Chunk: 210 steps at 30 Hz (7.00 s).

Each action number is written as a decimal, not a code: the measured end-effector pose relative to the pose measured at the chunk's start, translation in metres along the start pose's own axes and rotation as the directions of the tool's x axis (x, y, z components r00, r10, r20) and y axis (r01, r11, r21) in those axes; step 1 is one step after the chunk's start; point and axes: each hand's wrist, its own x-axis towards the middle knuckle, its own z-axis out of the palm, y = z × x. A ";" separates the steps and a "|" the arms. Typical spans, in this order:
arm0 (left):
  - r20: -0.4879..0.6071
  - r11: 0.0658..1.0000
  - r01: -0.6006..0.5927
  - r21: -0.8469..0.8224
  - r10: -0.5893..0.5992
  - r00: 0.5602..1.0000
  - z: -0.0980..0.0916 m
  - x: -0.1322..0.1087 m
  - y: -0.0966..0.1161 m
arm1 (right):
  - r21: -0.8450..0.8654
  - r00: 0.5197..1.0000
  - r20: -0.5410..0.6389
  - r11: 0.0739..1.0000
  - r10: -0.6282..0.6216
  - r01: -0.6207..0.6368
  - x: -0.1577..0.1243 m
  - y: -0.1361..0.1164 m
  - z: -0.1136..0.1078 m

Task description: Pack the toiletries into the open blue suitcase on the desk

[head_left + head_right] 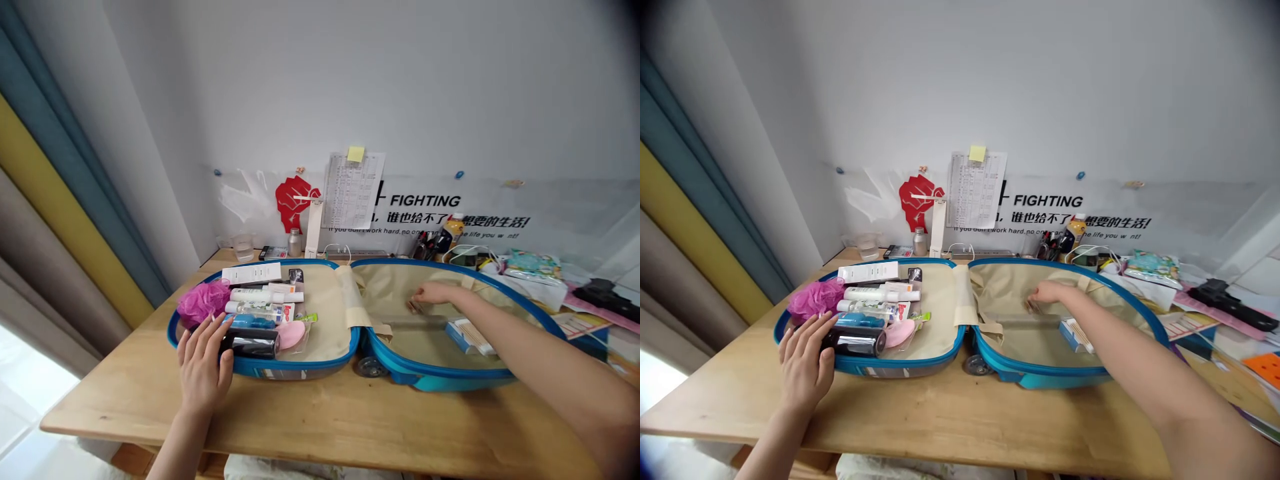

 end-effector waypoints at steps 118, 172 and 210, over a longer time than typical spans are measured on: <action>0.011 0.999 0.008 -0.050 -0.008 1.000 -0.003 0.001 0.002 | -0.072 0.802 0.082 0.799 -0.592 0.597 0.001 -0.259 0.006; 0.033 0.995 0.057 -0.081 -0.054 0.998 -0.003 0.000 0.001 | 0.039 0.770 -0.124 0.772 -0.626 0.634 0.005 -0.254 0.011; 0.024 0.999 0.015 -0.049 -0.014 1.000 -0.004 0.000 0.001 | -0.008 0.805 -0.208 0.824 -0.556 0.567 -0.004 -0.244 -0.020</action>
